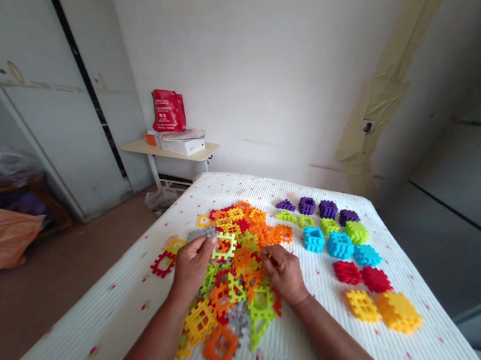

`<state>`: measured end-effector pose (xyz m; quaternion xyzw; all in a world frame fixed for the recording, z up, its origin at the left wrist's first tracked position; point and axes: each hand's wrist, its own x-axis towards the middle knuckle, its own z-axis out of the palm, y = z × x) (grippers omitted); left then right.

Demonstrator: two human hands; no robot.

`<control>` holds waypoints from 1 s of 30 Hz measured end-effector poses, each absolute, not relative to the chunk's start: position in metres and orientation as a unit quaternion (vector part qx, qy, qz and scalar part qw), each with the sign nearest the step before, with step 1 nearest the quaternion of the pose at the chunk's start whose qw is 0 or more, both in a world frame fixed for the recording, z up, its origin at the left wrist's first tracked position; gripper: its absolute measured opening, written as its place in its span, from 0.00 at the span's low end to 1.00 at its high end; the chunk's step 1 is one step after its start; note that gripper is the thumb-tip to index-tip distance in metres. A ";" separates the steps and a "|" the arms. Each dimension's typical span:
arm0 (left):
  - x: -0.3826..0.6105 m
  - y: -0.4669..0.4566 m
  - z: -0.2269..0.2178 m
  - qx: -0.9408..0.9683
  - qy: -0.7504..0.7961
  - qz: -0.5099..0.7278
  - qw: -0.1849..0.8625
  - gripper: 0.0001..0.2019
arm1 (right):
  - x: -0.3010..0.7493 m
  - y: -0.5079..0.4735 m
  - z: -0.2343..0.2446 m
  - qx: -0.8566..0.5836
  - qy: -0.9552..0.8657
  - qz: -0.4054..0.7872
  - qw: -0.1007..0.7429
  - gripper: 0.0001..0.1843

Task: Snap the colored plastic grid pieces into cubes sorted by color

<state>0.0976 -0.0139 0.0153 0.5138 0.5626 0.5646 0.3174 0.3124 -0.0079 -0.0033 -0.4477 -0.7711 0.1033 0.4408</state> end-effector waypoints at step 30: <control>0.107 -0.011 0.004 0.573 0.493 0.463 0.464 0.14 | 0.297 -0.011 0.030 -0.401 -0.792 0.186 0.420 0.14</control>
